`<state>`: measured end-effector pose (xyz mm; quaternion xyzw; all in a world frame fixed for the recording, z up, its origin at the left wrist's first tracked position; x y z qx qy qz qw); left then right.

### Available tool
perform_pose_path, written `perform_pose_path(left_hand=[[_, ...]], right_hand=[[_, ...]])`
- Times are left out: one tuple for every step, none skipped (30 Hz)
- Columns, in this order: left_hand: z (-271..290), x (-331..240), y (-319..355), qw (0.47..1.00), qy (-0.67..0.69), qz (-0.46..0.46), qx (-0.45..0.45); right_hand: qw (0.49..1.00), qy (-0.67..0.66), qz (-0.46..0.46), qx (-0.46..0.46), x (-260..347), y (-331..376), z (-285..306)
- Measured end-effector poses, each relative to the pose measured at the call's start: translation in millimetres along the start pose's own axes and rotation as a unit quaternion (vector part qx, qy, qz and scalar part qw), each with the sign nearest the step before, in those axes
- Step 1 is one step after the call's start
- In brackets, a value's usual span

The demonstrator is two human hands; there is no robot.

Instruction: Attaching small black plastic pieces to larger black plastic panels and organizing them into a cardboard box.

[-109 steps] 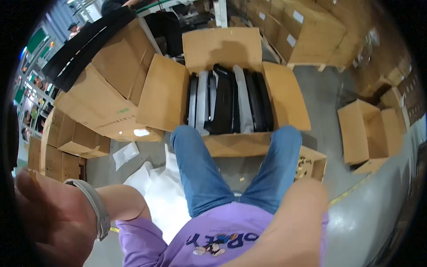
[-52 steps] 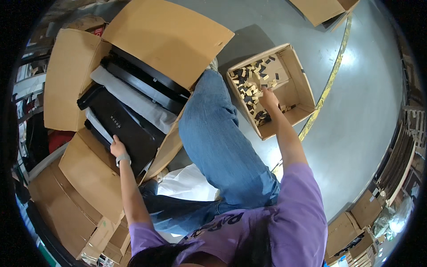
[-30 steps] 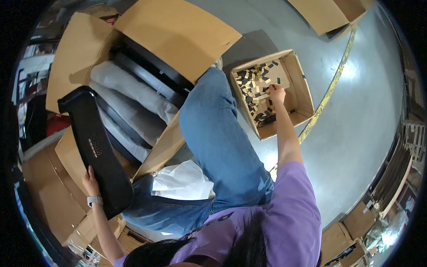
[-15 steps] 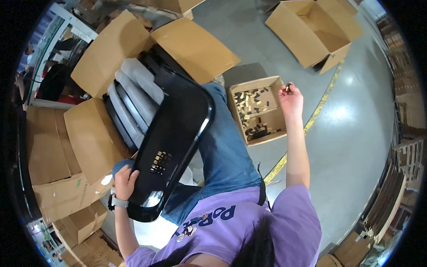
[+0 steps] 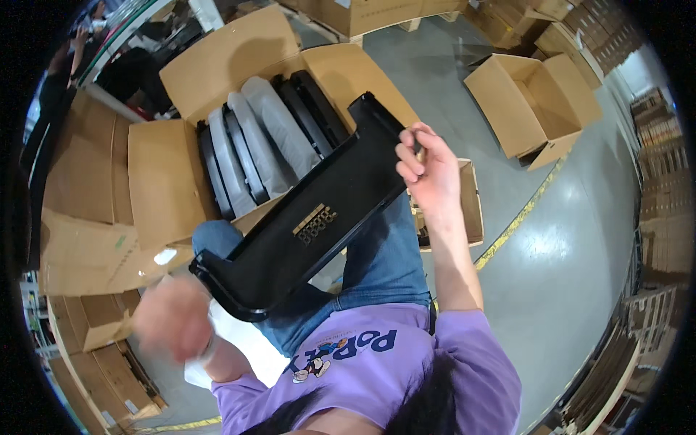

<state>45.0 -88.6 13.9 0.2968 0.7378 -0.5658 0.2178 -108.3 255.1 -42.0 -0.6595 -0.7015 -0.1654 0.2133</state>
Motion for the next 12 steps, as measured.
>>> perform_pose_path(left_hand=[[-2.5,-17.1,-7.5,1.000,-0.007,-0.001,-0.011],[-8.7,-47.0,-18.7,0.993,0.042,-0.042,0.104],[-18.9,-75.7,-36.7,0.967,0.095,-0.082,0.220],[-30.0,-94.9,-54.5,0.920,0.159,-0.121,0.338],[-36.5,-105.3,-58.0,0.855,0.211,-0.156,0.448],[-37.9,-105.7,-53.8,0.855,0.213,-0.157,0.447],[-38.1,-107.2,-48.1,0.866,0.221,-0.181,0.410],[-36.0,-109.3,-43.4,0.875,0.229,-0.205,0.373],[-38.9,-116.4,-42.7,0.858,0.226,-0.158,0.434],[-42.2,-123.6,-45.4,0.834,0.224,-0.110,0.492],[-41.5,-122.9,-50.0,0.842,0.209,-0.135,0.479],[-38.3,-125.9,-49.6,0.837,0.180,-0.178,0.484]], right_hand=[[1.000,0.011,-0.025,0.015,-13.4,-3.0,-13.1],[0.998,0.021,-0.048,0.029,-26.2,-4.5,-25.2],[0.997,0.041,-0.058,0.036,-39.1,-5.9,-32.2],[0.996,0.068,-0.053,0.016,-41.0,-4.0,-37.3],[0.994,0.091,-0.055,0.026,-44.5,-3.9,-42.5],[0.991,0.113,-0.057,0.037,-47.5,-2.4,-46.4],[0.991,0.116,-0.057,0.035,-49.2,-0.2,-47.2],[0.988,0.141,-0.054,0.039,-50.3,2.4,-47.6],[0.984,0.164,-0.055,0.046,-52.7,4.7,-48.4],[0.983,0.166,-0.058,0.046,-54.8,6.5,-48.3],[0.981,0.179,-0.061,0.034,-56.9,8.2,-46.9],[0.979,0.195,-0.062,0.019,-57.4,10.7,-43.3]])
Point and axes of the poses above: each hand's wrist, its own y-axis away from the middle knuckle, its own z-axis out of the back of the hand, x = y × z, the point moved 2 cm from there along -y, towards the middle knuckle, and after that the axes turned 6 degrees about z, right-handed, at the moved point
